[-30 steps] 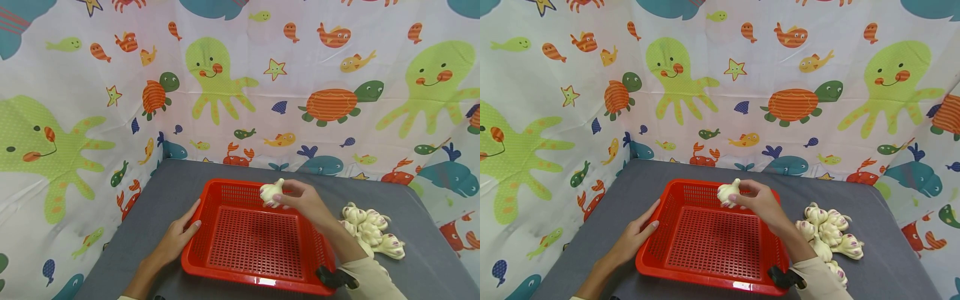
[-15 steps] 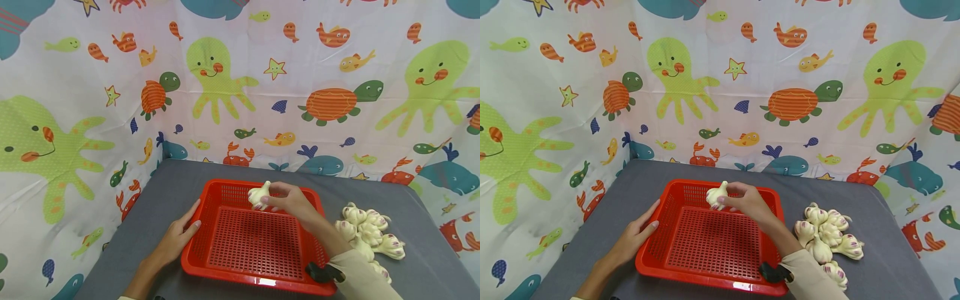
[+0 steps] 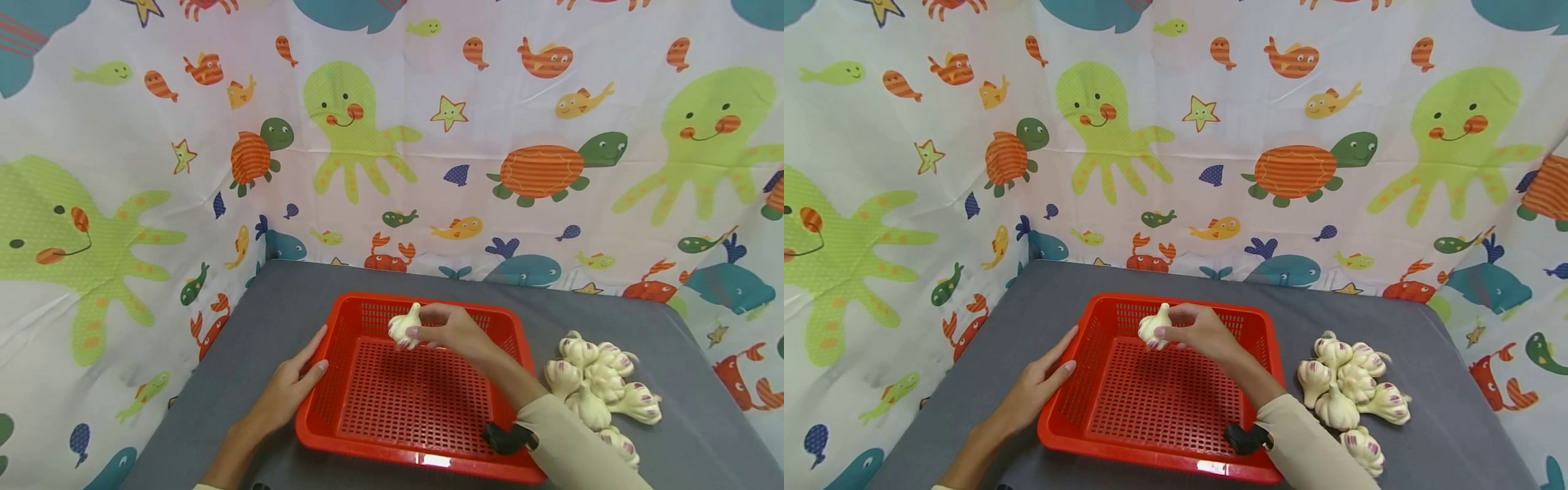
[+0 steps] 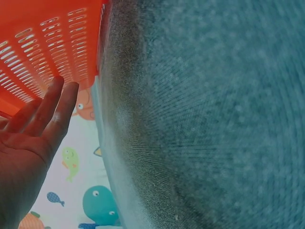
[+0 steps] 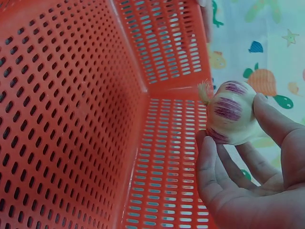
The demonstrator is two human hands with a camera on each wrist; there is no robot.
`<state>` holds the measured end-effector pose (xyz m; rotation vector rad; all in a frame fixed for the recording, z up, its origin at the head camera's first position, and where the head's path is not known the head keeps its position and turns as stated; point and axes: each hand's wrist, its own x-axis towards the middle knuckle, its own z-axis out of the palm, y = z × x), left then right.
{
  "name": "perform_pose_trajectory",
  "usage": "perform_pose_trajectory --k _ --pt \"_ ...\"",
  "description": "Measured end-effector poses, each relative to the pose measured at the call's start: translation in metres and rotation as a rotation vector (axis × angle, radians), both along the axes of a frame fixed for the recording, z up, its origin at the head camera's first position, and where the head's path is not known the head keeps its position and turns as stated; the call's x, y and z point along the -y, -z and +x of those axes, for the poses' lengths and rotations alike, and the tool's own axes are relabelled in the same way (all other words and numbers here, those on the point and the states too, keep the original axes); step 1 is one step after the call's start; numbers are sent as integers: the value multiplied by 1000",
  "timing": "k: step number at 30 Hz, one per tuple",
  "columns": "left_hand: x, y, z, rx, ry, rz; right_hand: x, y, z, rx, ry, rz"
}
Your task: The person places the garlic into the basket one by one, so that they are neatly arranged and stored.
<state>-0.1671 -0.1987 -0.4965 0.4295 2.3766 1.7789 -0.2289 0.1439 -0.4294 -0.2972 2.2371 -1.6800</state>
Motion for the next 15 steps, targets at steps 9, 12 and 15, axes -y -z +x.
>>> perform_pose_trajectory --k 9,12,15 --pt "-3 0 0 -31 4 -9 7 2 -7 11 -47 60" --pt "-4 -1 -1 -32 3 -10 9 3 -10 29 -59 66" --pt "-6 -2 -1 -31 -2 -10 11 3 -14 44 -68 78"
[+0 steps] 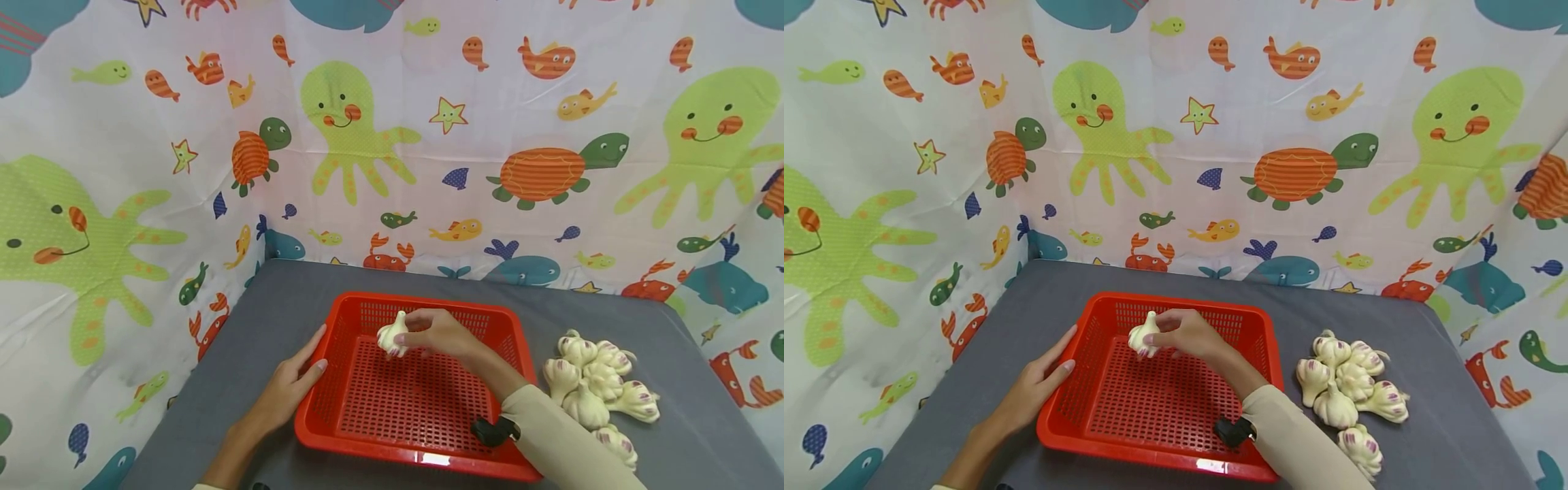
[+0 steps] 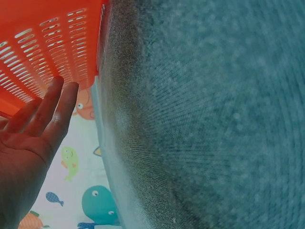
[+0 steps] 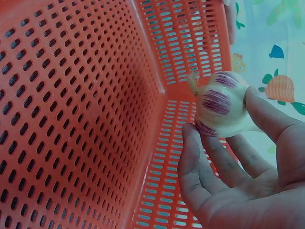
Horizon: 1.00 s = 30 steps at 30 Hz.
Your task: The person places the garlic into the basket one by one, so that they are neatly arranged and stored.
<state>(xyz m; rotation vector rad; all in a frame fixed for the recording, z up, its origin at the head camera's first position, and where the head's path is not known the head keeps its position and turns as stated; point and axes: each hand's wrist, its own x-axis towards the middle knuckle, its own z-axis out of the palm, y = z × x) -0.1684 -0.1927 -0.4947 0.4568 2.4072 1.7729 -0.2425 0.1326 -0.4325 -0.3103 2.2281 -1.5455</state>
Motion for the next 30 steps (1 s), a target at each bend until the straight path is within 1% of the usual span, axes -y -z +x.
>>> perform_pose_trajectory --k 10,21,30 --pt "1 1 0 1 -16 -17 13 8 -6 45 -19 41" --pt "1 0 -1 -5 -5 -9 24 9 -14 53 -40 60" --pt "0 0 -1 -15 -14 -22 31 15 -18 41 -56 62"
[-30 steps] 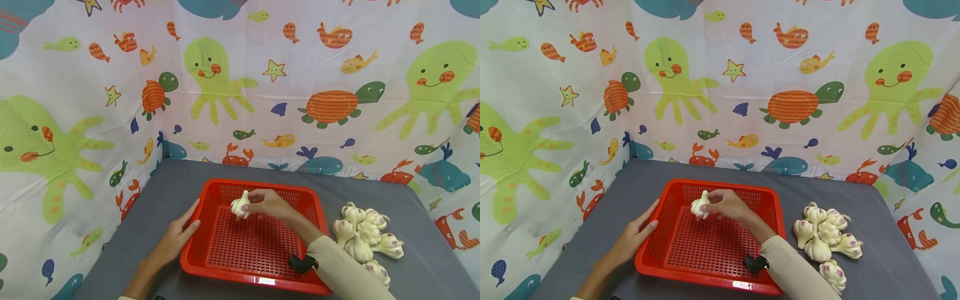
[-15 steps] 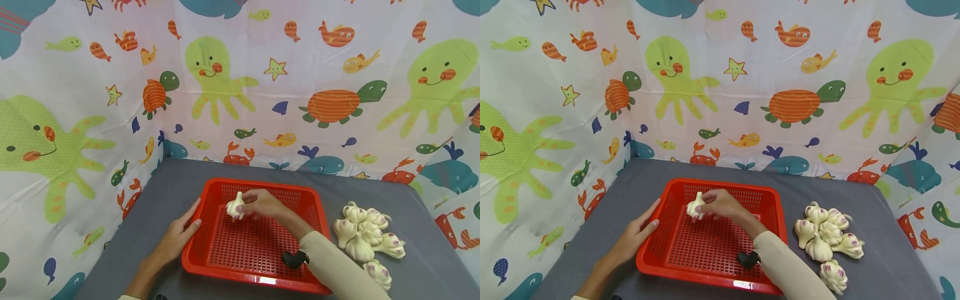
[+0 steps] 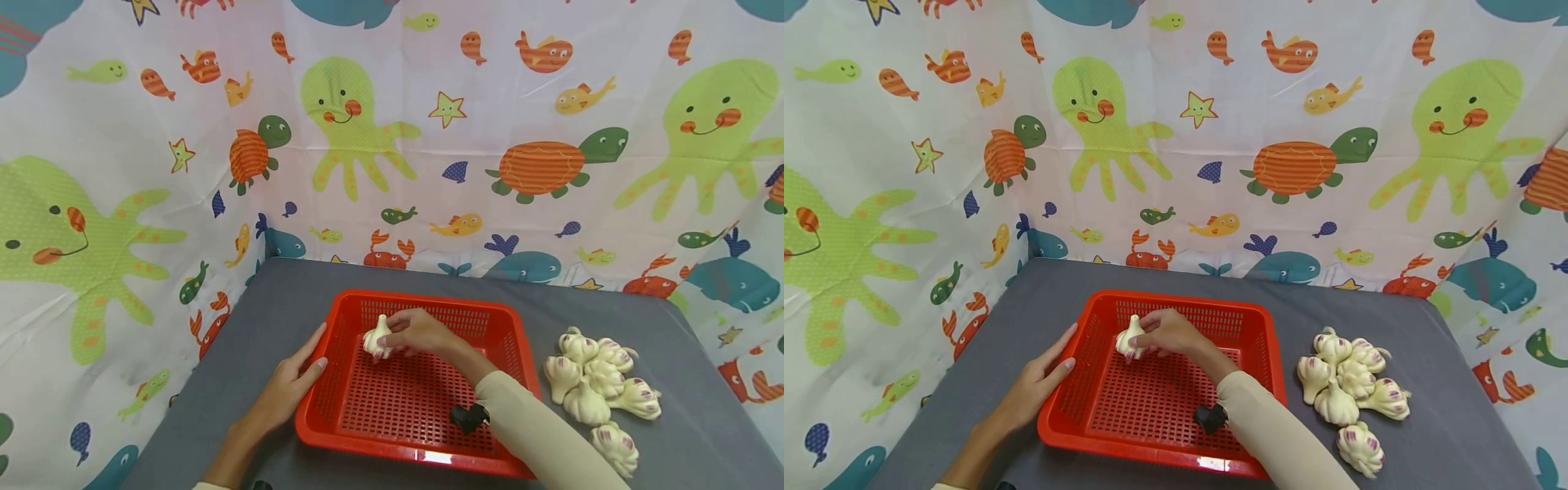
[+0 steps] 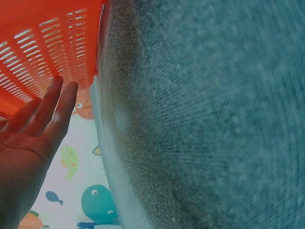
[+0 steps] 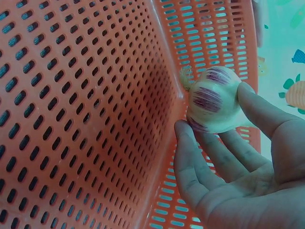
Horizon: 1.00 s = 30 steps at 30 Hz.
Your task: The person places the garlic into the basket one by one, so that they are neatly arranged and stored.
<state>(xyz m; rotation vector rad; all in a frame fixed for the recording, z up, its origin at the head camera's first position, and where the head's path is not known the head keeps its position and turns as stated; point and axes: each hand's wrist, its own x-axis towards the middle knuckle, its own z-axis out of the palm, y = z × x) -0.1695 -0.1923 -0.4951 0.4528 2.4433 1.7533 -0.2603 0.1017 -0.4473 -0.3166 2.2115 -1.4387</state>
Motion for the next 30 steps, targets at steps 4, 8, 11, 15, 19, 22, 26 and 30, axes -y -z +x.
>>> perform_pose_trajectory --k 4,8,11,15,19,22,26,30 --pt "0 0 0 -5 -3 -2 5 1 0 -4 -7 12" --pt "-1 -1 -1 -9 -2 -2 8 3 -2 -14 -14 20" --pt "-1 -2 -2 -13 1 -4 10 4 -3 -15 -21 21" --pt "0 -1 -1 -2 7 -2 15 6 -3 -19 -38 29" --pt "0 -1 -1 4 10 -1 19 8 -3 -30 -47 52" --pt "0 -1 -1 1 7 -5 21 9 -4 -34 -44 63" --pt "-1 -1 0 2 2 -10 23 11 -5 -38 -41 71" --pt "-1 0 0 0 -3 -11 24 14 -5 -39 -44 79"
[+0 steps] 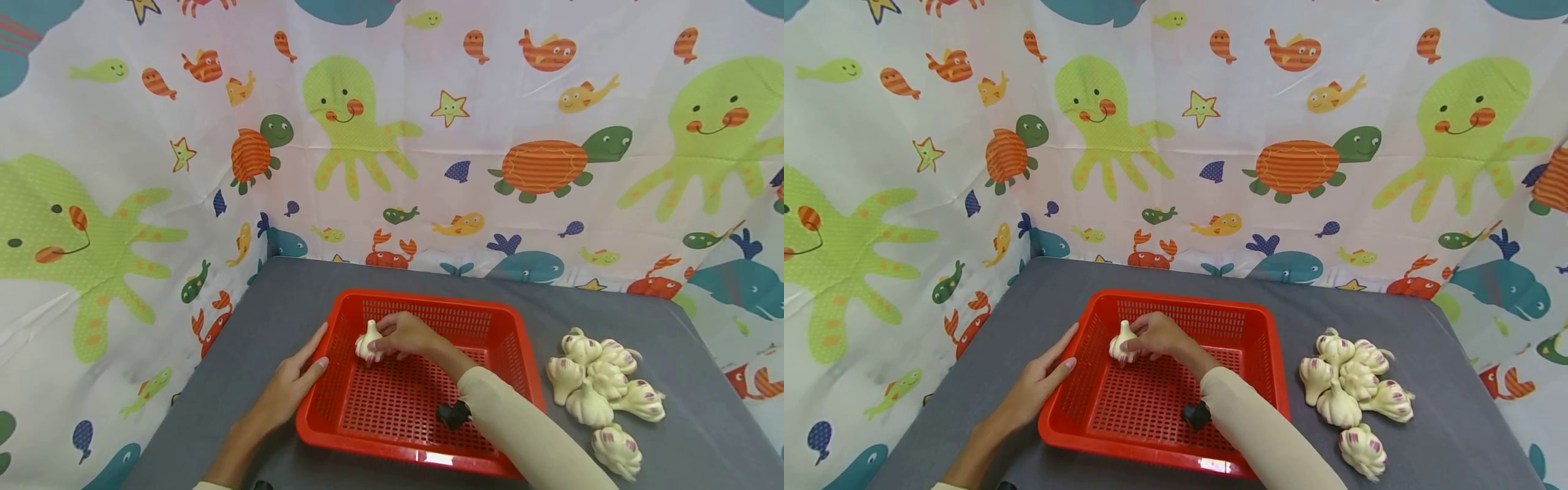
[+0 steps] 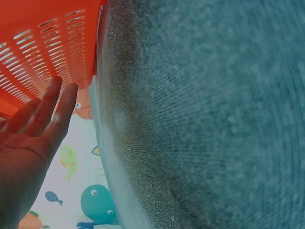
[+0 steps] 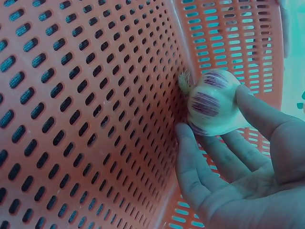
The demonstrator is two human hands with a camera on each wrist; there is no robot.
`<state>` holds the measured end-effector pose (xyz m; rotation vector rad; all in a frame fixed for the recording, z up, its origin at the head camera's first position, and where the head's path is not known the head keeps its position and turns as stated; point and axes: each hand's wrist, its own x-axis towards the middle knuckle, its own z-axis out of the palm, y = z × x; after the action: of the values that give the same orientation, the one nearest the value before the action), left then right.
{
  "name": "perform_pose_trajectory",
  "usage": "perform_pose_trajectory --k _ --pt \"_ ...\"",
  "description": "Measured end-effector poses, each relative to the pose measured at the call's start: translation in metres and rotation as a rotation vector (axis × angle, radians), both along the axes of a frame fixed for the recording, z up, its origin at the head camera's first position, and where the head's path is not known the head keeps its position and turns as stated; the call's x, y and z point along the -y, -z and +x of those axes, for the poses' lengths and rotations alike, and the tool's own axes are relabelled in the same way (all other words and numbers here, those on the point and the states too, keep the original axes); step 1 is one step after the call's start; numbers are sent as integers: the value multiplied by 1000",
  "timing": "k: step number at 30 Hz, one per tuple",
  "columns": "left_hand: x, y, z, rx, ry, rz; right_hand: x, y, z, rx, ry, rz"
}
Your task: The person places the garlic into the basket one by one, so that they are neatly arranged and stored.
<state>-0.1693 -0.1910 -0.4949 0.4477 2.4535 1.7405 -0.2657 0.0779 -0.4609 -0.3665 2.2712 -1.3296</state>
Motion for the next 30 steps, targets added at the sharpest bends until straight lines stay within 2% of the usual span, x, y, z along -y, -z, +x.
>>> perform_pose_trajectory --k 16,23,30 --pt "0 -1 0 6 16 17 3 3 0 -23 28 26" --pt "0 0 -1 10 17 23 1 1 -1 -42 43 67" --pt "0 0 0 -5 4 11 -2 -1 -3 -38 41 59"
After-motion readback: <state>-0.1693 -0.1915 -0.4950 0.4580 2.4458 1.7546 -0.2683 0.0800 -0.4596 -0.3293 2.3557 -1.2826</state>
